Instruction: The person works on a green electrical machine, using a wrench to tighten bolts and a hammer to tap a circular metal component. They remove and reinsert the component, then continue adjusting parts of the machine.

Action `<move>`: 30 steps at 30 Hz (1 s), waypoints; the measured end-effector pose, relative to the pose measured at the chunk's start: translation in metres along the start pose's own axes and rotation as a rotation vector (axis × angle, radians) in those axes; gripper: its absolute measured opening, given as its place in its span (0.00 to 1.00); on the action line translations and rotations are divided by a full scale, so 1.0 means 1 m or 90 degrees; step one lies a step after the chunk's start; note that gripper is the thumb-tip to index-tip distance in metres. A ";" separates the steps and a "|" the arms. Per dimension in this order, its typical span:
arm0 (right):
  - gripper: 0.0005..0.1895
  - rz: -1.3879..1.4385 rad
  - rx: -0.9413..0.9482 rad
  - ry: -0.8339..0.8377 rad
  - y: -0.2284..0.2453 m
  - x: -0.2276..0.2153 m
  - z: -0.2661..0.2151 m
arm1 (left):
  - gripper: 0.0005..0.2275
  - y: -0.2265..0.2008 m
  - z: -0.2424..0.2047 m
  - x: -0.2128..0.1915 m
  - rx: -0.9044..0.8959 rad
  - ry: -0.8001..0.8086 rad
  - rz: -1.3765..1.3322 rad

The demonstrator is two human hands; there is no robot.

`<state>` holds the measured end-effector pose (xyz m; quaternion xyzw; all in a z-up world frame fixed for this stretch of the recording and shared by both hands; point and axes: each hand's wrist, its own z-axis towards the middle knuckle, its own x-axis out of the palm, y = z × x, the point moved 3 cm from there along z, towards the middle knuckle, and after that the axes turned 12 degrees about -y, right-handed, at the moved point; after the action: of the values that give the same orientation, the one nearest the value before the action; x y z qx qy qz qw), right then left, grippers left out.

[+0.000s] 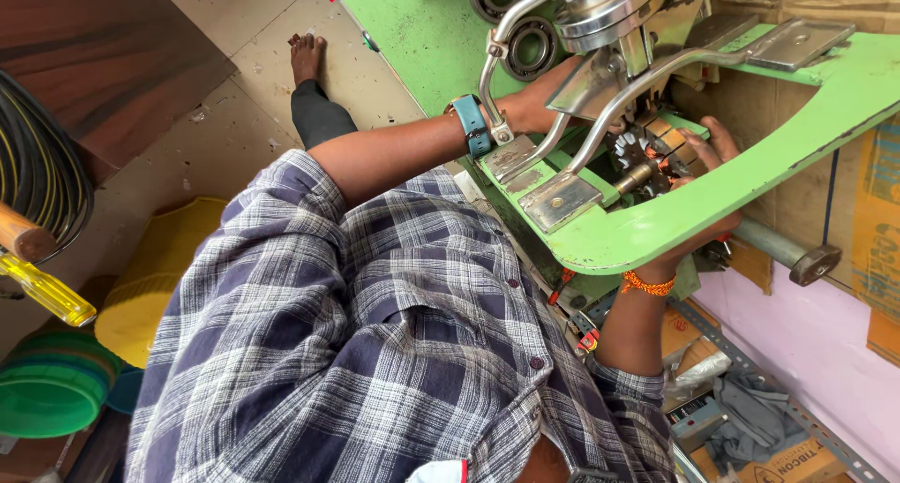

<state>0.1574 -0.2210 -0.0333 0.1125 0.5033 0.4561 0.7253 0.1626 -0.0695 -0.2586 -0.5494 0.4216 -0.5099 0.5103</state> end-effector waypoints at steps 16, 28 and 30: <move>0.30 0.220 0.086 -0.095 -0.031 0.003 -0.025 | 0.19 -0.029 -0.029 -0.037 -0.094 0.070 -0.146; 0.33 0.168 0.013 -0.017 -0.027 -0.018 -0.013 | 0.11 -0.139 -0.133 -0.139 0.048 -0.677 -0.272; 0.31 0.066 -0.019 -0.020 -0.018 -0.020 -0.013 | 0.11 -0.163 -0.139 -0.140 0.108 -0.690 -0.205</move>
<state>0.1551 -0.2505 -0.0377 0.1346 0.4790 0.4983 0.7100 -0.0023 0.0705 -0.1207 -0.7469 -0.0315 -0.2584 0.6118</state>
